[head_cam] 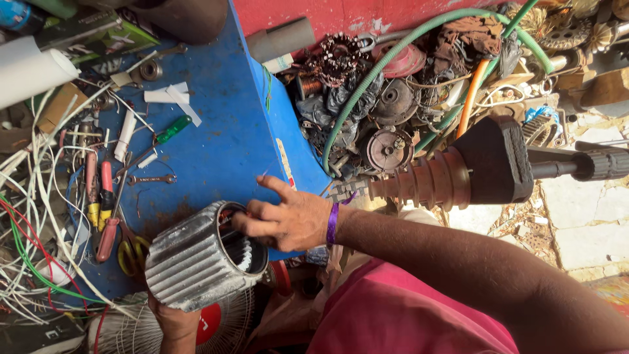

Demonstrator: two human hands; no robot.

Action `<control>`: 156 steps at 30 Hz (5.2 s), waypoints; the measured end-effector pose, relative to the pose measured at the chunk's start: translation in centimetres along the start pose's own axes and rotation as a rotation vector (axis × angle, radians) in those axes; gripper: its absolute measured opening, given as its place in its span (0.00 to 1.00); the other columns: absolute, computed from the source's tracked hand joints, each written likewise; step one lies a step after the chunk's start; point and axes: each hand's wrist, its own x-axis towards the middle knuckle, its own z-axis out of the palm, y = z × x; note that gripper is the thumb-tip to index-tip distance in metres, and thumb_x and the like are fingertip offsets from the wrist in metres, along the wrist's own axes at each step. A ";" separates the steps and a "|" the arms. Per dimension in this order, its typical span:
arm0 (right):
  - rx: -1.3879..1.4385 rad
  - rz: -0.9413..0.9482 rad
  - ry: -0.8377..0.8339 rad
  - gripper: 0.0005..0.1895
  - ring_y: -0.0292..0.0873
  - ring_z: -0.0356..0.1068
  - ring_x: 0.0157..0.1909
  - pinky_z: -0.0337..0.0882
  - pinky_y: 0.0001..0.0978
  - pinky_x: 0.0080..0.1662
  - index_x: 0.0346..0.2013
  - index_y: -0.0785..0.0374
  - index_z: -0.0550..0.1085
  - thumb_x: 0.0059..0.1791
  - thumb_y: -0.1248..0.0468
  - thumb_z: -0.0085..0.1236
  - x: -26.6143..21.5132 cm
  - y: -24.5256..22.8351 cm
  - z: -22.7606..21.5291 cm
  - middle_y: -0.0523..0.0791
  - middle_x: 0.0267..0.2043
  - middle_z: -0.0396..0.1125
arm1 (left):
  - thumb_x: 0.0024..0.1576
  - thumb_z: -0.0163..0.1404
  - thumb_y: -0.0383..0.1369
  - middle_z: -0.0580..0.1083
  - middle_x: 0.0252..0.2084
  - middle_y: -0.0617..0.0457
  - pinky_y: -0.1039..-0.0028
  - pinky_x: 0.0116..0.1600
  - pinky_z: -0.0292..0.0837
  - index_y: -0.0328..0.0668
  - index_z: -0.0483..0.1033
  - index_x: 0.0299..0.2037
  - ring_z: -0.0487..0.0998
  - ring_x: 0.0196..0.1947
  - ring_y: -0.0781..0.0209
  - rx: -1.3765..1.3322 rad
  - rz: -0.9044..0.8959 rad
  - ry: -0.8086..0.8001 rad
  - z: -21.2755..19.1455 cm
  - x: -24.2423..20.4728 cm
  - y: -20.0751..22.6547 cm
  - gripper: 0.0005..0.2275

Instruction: The person winds a copper wire coil into the slots of a cylindrical motor stator. They hold the stator with one hand and feed the wire into the slots with the other, occasionally adjusting the wire and rotating the stator to access different slots.

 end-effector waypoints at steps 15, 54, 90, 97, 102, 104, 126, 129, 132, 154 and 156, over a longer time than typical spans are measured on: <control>0.034 0.072 -0.006 0.07 0.41 0.61 0.57 0.58 0.44 0.62 0.32 0.52 0.82 0.49 0.54 0.62 0.7 -0.9 0.4 0.36 0.58 0.65 | 0.61 0.50 0.46 0.67 0.64 0.51 0.53 0.72 0.64 0.53 0.67 0.63 0.66 0.67 0.49 -0.014 0.019 0.096 0.4 1.2 1.7 0.22; 0.118 -0.097 0.147 0.08 0.41 0.66 0.49 0.62 0.66 0.68 0.36 0.58 0.79 0.52 0.57 0.64 1.6 3.2 0.6 0.39 0.47 0.65 | 0.61 0.57 0.36 0.75 0.61 0.54 0.66 0.67 0.76 0.49 0.71 0.61 0.77 0.62 0.60 -0.362 -0.014 0.027 1.3 0.9 1.4 0.19; 0.191 0.264 -0.099 0.08 0.48 0.59 0.67 0.49 0.75 0.73 0.36 0.54 0.82 0.49 0.58 0.57 2.1 -1.2 -0.6 0.45 0.62 0.61 | 0.72 0.40 0.44 0.74 0.62 0.45 0.63 0.62 0.79 0.38 0.66 0.68 0.79 0.59 0.56 -1.128 -0.493 0.173 2.8 -2.4 -0.1 0.21; 0.268 0.519 -0.140 0.11 0.52 0.58 0.65 0.49 0.74 0.69 0.39 0.59 0.83 0.45 0.61 0.57 3.6 -2.6 -1.0 0.47 0.60 0.61 | 0.77 0.36 0.43 0.78 0.51 0.41 0.60 0.49 0.83 0.29 0.75 0.57 0.83 0.47 0.52 -1.324 -0.688 0.148 2.3 -4.6 -4.2 0.21; 0.270 0.530 -0.064 0.14 0.52 0.58 0.65 0.49 0.73 0.69 0.42 0.60 0.83 0.45 0.62 0.57 3.6 -2.8 -0.8 0.47 0.60 0.61 | 0.74 0.37 0.42 0.76 0.55 0.41 0.61 0.55 0.81 0.34 0.71 0.63 0.82 0.53 0.49 -1.582 -0.889 0.291 2.5 -1.9 -0.5 0.20; 0.275 0.528 -0.077 0.11 0.52 0.58 0.65 0.50 0.73 0.70 0.40 0.58 0.83 0.46 0.62 0.58 3.3 -2.8 -0.6 0.47 0.59 0.61 | 0.74 0.40 0.38 0.76 0.56 0.39 0.60 0.56 0.80 0.33 0.71 0.64 0.81 0.54 0.48 -1.601 -0.763 0.253 2.6 -0.8 0.4 0.17; -0.154 -0.283 0.019 0.15 0.46 0.61 0.63 0.60 0.45 0.55 0.44 0.51 0.81 0.43 0.57 0.60 -0.2 0.0 0.6 0.43 0.65 0.61 | 0.65 0.41 0.31 0.79 0.46 0.49 0.65 0.47 0.78 0.36 0.78 0.51 0.80 0.44 0.58 -1.521 -1.209 0.423 6.9 0.9 1.2 0.13; -0.083 -0.294 -0.117 0.17 0.50 0.62 0.65 0.60 0.49 0.56 0.39 0.50 0.81 0.37 0.55 0.57 -0.4 0.3 0.7 0.42 0.67 0.64 | 0.63 0.42 0.29 0.80 0.47 0.49 0.66 0.48 0.78 0.35 0.78 0.52 0.81 0.44 0.58 -1.566 -1.133 0.433 7.9 0.5 0.7 0.13; -0.109 -0.269 -0.147 0.25 0.48 0.61 0.65 0.59 0.49 0.57 0.49 0.53 0.82 0.39 0.54 0.56 -0.3 0.6 0.8 0.45 0.65 0.65 | 0.63 0.42 0.29 0.80 0.46 0.49 0.67 0.48 0.79 0.35 0.79 0.51 0.81 0.44 0.58 -1.647 -1.136 0.474 9.4 -0.1 -0.2 0.13; 0.155 -0.440 -0.198 0.16 0.48 0.57 0.63 0.56 0.54 0.58 0.41 0.52 0.81 0.41 0.54 0.57 3.2 5.7 -0.4 0.41 0.62 0.69 | 0.58 0.45 0.25 0.82 0.42 0.46 0.67 0.47 0.79 0.29 0.80 0.48 0.82 0.39 0.59 -1.786 -0.977 0.176 6.0 4.5 1.4 0.13; 0.152 -0.462 -0.195 0.14 0.48 0.58 0.62 0.55 0.56 0.59 0.39 0.55 0.79 0.42 0.56 0.59 3.1 5.0 -1.0 0.42 0.60 0.69 | 0.59 0.45 0.27 0.81 0.39 0.47 0.68 0.45 0.78 0.28 0.80 0.45 0.81 0.38 0.59 -1.951 -0.955 0.298 7.6 3.3 1.7 0.12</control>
